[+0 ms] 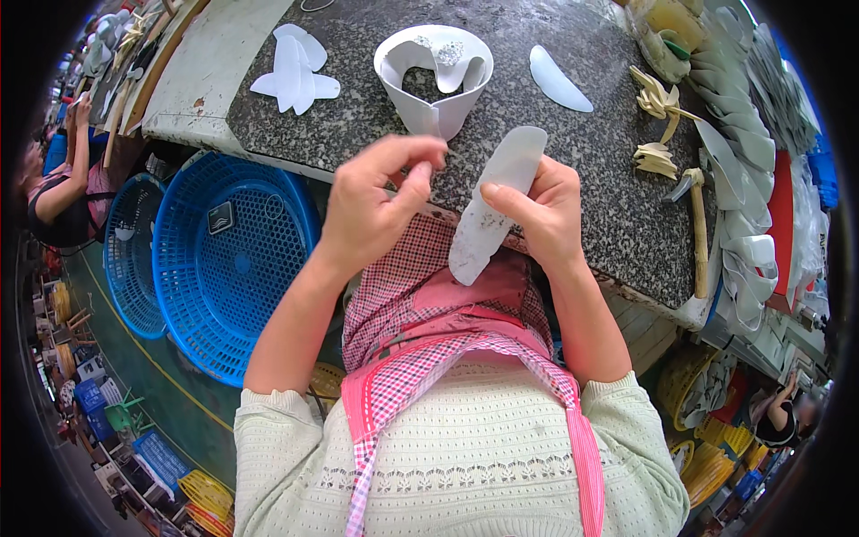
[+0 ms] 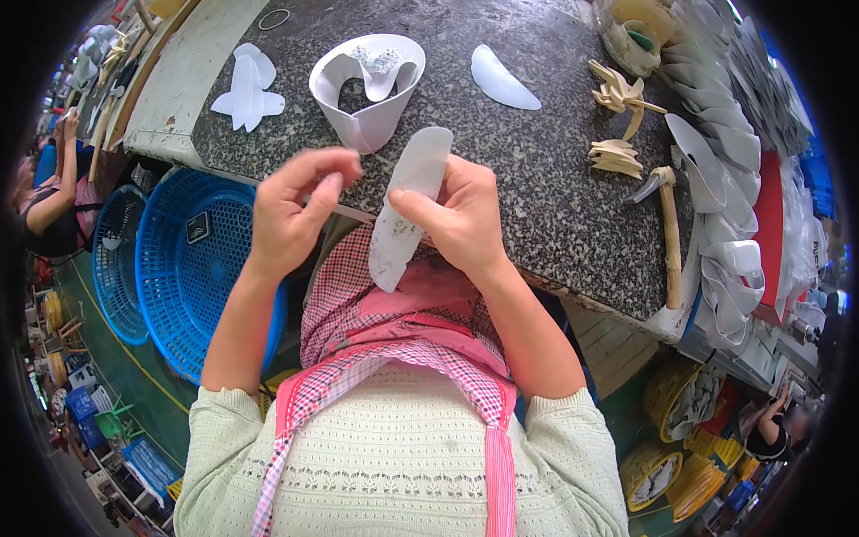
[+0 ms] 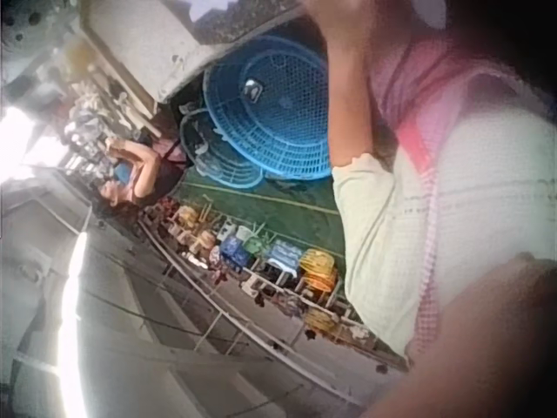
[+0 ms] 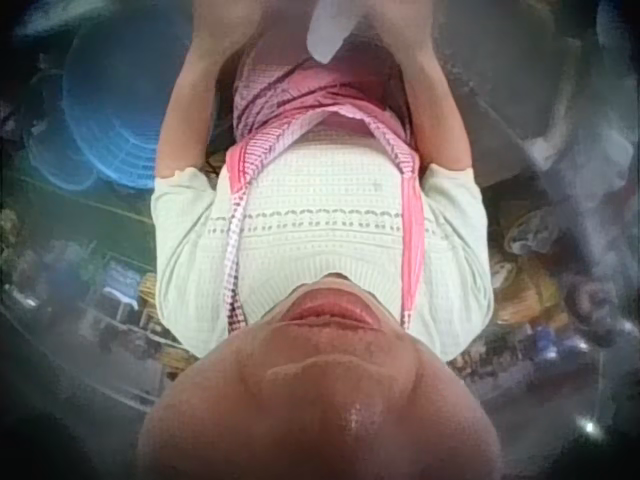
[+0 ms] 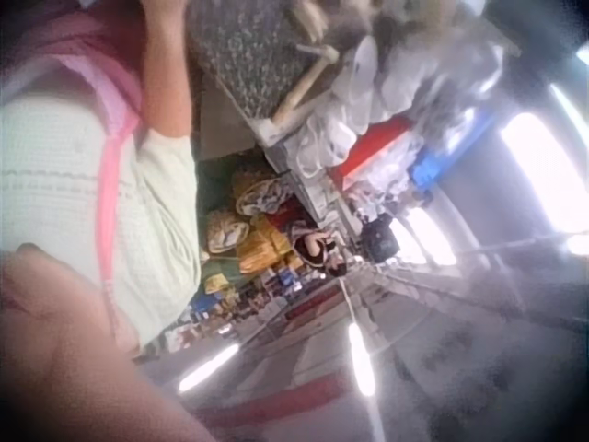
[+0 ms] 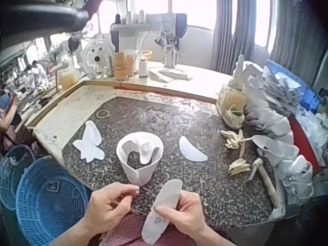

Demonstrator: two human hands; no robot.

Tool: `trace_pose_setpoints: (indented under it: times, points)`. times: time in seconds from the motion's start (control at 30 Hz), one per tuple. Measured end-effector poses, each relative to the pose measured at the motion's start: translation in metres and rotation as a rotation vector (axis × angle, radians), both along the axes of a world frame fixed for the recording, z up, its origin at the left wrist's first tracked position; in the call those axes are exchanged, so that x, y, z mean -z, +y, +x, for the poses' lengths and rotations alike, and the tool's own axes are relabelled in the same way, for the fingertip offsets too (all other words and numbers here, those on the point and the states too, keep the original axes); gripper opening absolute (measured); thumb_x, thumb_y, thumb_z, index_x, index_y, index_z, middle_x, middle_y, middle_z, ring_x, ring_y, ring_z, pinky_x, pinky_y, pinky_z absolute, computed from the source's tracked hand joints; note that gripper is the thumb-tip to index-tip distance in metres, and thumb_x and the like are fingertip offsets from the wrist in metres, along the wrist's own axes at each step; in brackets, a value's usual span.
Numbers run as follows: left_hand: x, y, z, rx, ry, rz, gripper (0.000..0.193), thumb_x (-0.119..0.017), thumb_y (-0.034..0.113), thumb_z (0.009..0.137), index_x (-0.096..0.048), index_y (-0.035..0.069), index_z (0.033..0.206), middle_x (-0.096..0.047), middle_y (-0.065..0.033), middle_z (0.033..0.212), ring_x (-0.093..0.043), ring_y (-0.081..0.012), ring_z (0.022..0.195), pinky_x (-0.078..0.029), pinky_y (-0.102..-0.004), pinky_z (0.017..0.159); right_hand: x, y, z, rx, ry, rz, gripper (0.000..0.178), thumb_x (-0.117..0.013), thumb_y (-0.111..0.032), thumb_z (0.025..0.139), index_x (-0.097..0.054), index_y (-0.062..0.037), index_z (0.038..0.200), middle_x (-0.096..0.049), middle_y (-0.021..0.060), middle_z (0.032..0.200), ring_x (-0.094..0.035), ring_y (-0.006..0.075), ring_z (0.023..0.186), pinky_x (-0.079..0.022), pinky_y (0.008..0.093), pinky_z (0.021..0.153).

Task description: The person inserts curved lining pieces into the interior of white shoe uppers, pressing and smoothing the materials together along the edges by hand across multiple shoe components.

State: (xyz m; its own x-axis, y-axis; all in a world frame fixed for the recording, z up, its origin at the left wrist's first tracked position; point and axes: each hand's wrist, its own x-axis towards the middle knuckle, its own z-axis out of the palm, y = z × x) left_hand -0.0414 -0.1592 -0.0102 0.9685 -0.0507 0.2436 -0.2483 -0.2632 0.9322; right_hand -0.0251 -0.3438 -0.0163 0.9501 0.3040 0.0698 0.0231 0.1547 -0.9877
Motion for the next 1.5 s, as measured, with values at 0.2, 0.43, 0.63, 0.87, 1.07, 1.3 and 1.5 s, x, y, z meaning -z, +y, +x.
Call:
trace_pose_setpoints:
  times: [0.2, 0.43, 0.63, 0.87, 1.07, 1.3, 1.5]
  points:
    - [-0.014, 0.021, 0.052, -0.012, -0.453, 0.801, 0.043, -0.067, 0.009, 0.065, -0.056, 0.005, 0.107, -0.051, -0.0111, 0.115, -0.041, -0.029, 0.114, -0.035, -0.0374, 0.095, -0.002, -0.012, -0.002, 0.029, 0.154, 0.166, 0.015, -0.063, -0.011, 0.079, -0.056, 0.0004, 0.086, -0.06, 0.0041, 0.073, -0.049, 0.0047, 0.054, -0.037, 0.0174, 0.047]
    - [-0.029, 0.004, 0.045, 0.132, -0.41, 0.635, 0.038, -0.07, 0.018, 0.068, -0.059, 0.005, 0.101, -0.057, -0.0107, 0.105, -0.049, -0.0268, 0.105, -0.04, -0.0348, 0.087, -0.004, -0.018, 0.0, 0.098, 0.201, 0.187, 0.017, -0.061, -0.014, 0.08, -0.054, 0.0005, 0.086, -0.059, 0.0062, 0.072, -0.047, 0.0064, 0.049, -0.036, 0.0187, 0.041]
    - [-0.026, -0.001, 0.025, 0.106, -0.388, 0.53, 0.03, -0.062, 0.021, 0.078, -0.059, 0.003, 0.103, -0.061, -0.0108, 0.097, -0.054, -0.0269, 0.098, -0.041, -0.0344, 0.085, -0.002, -0.017, 0.004, -0.001, 0.307, 0.334, 0.017, -0.058, -0.015, 0.082, -0.052, 0.0003, 0.088, -0.059, 0.0084, 0.076, -0.052, 0.0088, 0.053, -0.043, 0.0198, 0.046]
    - [-0.024, 0.007, 0.058, 0.298, -0.264, 0.808, 0.026, -0.072, 0.018, 0.065, -0.058, 0.001, 0.079, -0.06, -0.0121, 0.081, -0.056, -0.0282, 0.078, -0.044, -0.0331, 0.07, 0.0, -0.02, 0.004, -0.064, 0.165, 0.453, 0.018, -0.059, -0.014, 0.08, -0.049, -0.001, 0.087, -0.057, 0.0081, 0.077, -0.056, 0.0105, 0.063, -0.048, 0.0198, 0.056]
    - [-0.025, -0.004, 0.051, 0.204, 0.003, 0.315, 0.022, -0.07, 0.016, 0.067, -0.057, 0.0, 0.074, -0.057, -0.0022, 0.063, -0.051, -0.0094, 0.057, -0.04, -0.0231, 0.053, -0.023, -0.025, -0.004, 0.004, 0.055, 0.384, 0.044, -0.053, -0.004, 0.068, -0.042, 0.0024, 0.11, -0.055, 0.0151, 0.096, -0.056, 0.0172, 0.09, -0.046, 0.0288, 0.079]
    - [-0.016, -0.005, 0.055, 0.094, 0.176, 0.04, 0.015, -0.067, 0.012, 0.068, -0.058, 0.001, 0.064, -0.057, 0.0006, 0.061, -0.049, -0.0039, 0.058, -0.037, -0.0184, 0.054, -0.039, -0.03, -0.003, -0.064, -0.155, 0.178, 0.014, -0.054, 0.003, 0.074, -0.061, 0.007, 0.085, -0.06, 0.0135, 0.092, -0.058, 0.0171, 0.085, -0.047, 0.0283, 0.073]
    - [-0.018, 0.002, 0.047, 0.212, 0.45, -0.186, 0.017, -0.065, 0.018, 0.074, -0.065, 0.001, 0.076, -0.062, -0.0019, 0.071, -0.054, -0.0076, 0.069, -0.039, -0.0222, 0.069, -0.025, -0.027, -0.003, -0.009, -0.212, 0.086, 0.014, -0.062, 0.004, 0.071, -0.061, 0.0036, 0.086, -0.061, 0.0104, 0.086, -0.058, 0.0132, 0.077, -0.046, 0.0243, 0.067]
